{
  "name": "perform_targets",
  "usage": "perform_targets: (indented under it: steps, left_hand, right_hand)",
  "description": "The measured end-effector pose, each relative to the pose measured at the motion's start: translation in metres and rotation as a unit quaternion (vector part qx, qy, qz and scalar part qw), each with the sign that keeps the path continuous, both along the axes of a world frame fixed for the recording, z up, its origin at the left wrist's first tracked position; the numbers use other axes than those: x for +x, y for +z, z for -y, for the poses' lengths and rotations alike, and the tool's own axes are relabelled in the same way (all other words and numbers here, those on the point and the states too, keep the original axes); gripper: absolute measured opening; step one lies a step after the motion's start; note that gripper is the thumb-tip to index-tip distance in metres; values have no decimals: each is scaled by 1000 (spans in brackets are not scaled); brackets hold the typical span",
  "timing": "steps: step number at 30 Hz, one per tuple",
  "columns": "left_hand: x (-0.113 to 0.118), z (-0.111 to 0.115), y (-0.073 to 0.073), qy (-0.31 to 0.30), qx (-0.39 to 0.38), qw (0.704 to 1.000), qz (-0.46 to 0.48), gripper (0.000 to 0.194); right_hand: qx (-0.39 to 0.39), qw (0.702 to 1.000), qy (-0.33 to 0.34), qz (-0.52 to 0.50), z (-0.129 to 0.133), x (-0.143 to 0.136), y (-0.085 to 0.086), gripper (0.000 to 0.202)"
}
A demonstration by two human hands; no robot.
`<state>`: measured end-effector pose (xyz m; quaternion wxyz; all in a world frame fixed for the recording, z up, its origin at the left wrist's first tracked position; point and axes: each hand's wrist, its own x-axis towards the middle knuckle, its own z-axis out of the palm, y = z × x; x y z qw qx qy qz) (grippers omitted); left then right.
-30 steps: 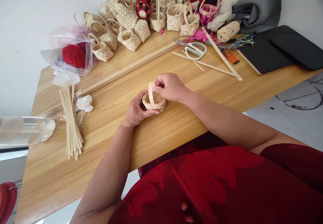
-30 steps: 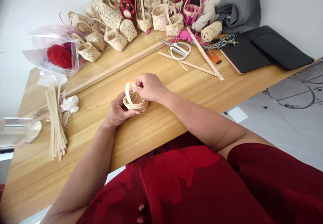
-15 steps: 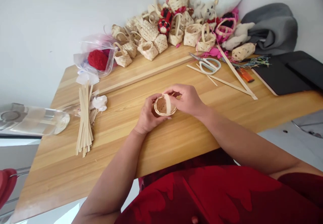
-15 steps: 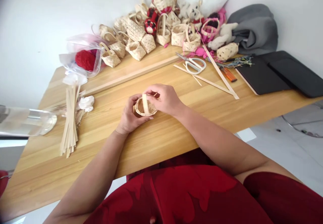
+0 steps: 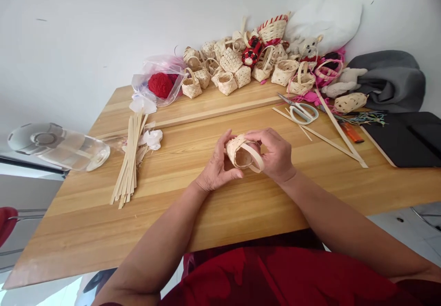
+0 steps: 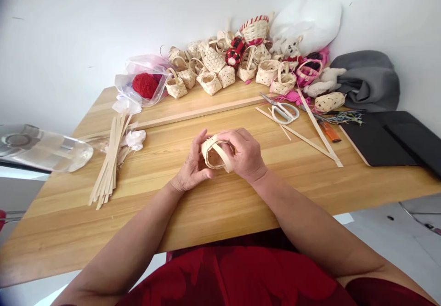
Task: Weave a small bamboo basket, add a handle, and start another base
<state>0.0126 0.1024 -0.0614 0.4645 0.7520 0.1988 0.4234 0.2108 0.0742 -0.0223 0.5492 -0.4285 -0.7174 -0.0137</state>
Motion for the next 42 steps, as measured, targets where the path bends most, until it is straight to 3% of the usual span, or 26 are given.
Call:
perform_targets:
  steps: [3,7,12,15,17,20,23,26,30,34,37,42]
  left_hand:
    - [0,5,4,62,-67,996,4,84]
    - [-1,3,5,127,-50,990,15,49]
    - [-2,-3,3,182,68,981,-2,49]
    - [-1,-3,2,195,81,978,1,59]
    - [-1,-4,1,215,80,973,9,49]
    - [-1,-5,0,240,86,967,3,30]
    - [-2,-6,-1,249,96,964,-8,28]
    - [-4,-7,-2,264,89,960,-14,30]
    - [-5,-11,-6,282,23,959,-12,37]
    - [-4,-16,-6,308,-56,949,35,34]
    - [-3,-16,-3,319,-79,943,55,33]
    - [-1,-15,3,321,-67,941,85,40]
  right_hand:
    - [41,998,17,34,-1,-3,-1,30]
    - [-22,996,87,24,3,-6,2,33]
    - [-77,990,113,-28,5,-4,6,35]
    - [-104,993,50,-33,2,-1,5,18]
    - [-140,989,7,-40,-1,2,2,12]
    - [-205,977,-27,-58,-7,9,-1,22]
    - [-244,966,-65,-61,-15,22,-2,25]
    - [-273,954,-120,13,-23,46,1,26]
    - [-329,904,-207,179,-27,93,9,31]
    - [-365,855,-308,201,-29,141,14,32]
    - [-382,839,-331,202,-39,161,12,34]
    - [-379,843,-321,204,-67,173,10,34]
